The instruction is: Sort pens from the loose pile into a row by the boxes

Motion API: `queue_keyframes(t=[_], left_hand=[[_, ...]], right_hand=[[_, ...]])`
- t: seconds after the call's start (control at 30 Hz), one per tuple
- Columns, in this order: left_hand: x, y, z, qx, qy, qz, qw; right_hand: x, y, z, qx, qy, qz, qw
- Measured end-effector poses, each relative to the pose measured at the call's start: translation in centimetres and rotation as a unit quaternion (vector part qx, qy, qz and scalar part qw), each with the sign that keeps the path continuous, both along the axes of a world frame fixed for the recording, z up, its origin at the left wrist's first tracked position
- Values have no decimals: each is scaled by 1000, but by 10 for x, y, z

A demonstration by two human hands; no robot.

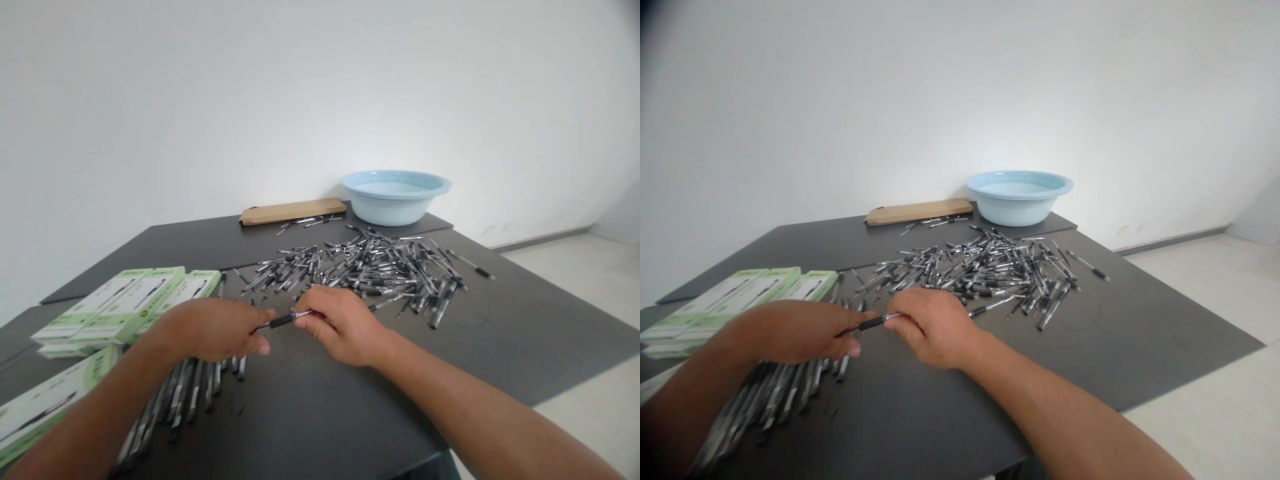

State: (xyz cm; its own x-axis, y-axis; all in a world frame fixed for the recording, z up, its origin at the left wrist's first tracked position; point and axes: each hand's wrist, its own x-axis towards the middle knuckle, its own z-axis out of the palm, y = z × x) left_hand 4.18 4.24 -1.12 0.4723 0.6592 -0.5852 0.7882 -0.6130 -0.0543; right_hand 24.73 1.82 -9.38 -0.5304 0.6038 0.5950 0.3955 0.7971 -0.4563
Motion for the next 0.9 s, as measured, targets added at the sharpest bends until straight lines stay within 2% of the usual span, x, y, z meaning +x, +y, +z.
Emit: queue_keyframes(t=[0.3,0.47,0.53,0.6,0.67,0.77,0.83,0.9], left_hand=[[-3,-1,-3,10,-2,4,1000],[-9,2,0,18,-2,8,1000],[-12,3,1,15,-7,19,1000],[-13,3,2,11,-12,22,1000],[-13,3,2,14,-11,11,1000],[-11,2,1,23,4,-1,1000],[-10,1,1,21,8,2,1000],[-9,0,2,17,6,3,1000]], right_hand=[[0,-1,1,-30,13,-7,999],[-2,-3,-5,-72,32,14,997],[0,0,-4,-73,36,-4,997],[8,7,0,-55,45,-54,996],[24,19,8,-20,67,-142,987],[61,45,19,23,95,-306,947],[86,65,24,11,36,-398,917],[104,85,24,-41,-102,-454,884]])
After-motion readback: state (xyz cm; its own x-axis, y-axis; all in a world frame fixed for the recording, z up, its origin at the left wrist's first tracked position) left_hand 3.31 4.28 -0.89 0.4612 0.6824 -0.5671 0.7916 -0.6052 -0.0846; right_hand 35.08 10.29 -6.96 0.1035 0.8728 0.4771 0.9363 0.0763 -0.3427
